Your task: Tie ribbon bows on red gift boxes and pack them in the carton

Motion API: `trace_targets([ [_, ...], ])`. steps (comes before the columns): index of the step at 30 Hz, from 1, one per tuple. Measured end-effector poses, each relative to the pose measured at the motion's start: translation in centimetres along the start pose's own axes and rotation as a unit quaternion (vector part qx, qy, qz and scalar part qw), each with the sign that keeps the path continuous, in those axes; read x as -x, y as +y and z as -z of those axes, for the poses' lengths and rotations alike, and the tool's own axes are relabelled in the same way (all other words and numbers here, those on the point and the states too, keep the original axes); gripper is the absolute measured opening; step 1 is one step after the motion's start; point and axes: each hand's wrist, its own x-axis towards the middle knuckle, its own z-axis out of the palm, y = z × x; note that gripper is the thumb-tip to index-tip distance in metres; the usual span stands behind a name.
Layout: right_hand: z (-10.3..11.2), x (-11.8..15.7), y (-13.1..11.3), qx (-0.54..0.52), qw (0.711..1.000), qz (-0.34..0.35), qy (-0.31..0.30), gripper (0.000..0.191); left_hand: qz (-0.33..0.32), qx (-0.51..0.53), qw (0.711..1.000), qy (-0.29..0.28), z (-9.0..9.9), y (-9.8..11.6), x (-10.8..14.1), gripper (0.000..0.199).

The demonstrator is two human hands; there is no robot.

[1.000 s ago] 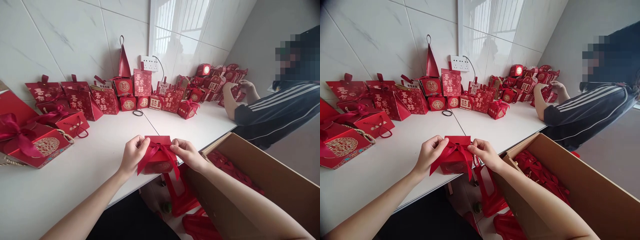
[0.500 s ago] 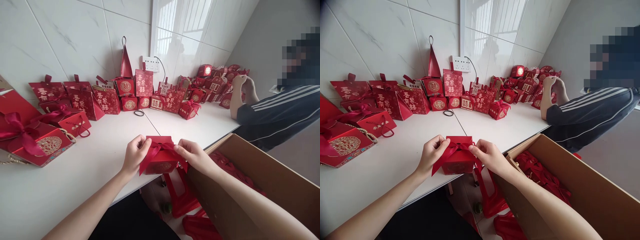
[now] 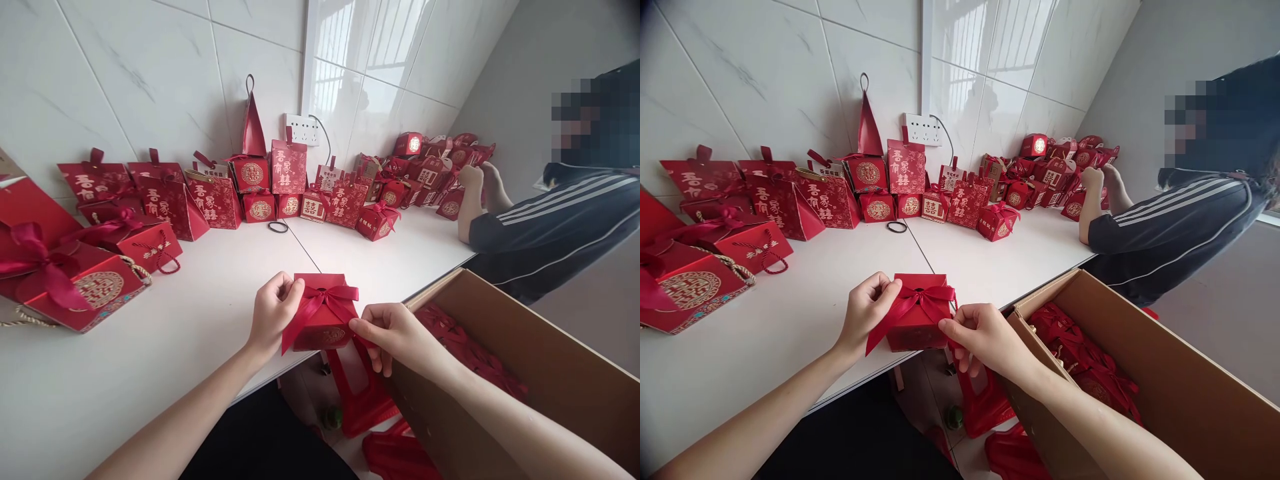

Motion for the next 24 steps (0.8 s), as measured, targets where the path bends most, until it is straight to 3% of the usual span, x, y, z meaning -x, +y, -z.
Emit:
trace_targets([
  [5,-0.8,1.1,0.3,-0.023,0.999,-0.011,-0.035,0.046,0.000,0.003,1.000,0.000,-0.1,0.0,0.0,0.037],
  [13,-1.0,0.4,2.0,-0.018,0.998,0.025,-0.053,0.049,-0.004,0.004,1.000,0.001,-0.2,-0.1,0.0,0.037],
  [24,-0.3,-0.1,1.5,0.149,0.984,0.075,-0.057,0.042,0.008,0.021,1.000,-0.021,0.0,-0.1,-0.1,0.040],
])
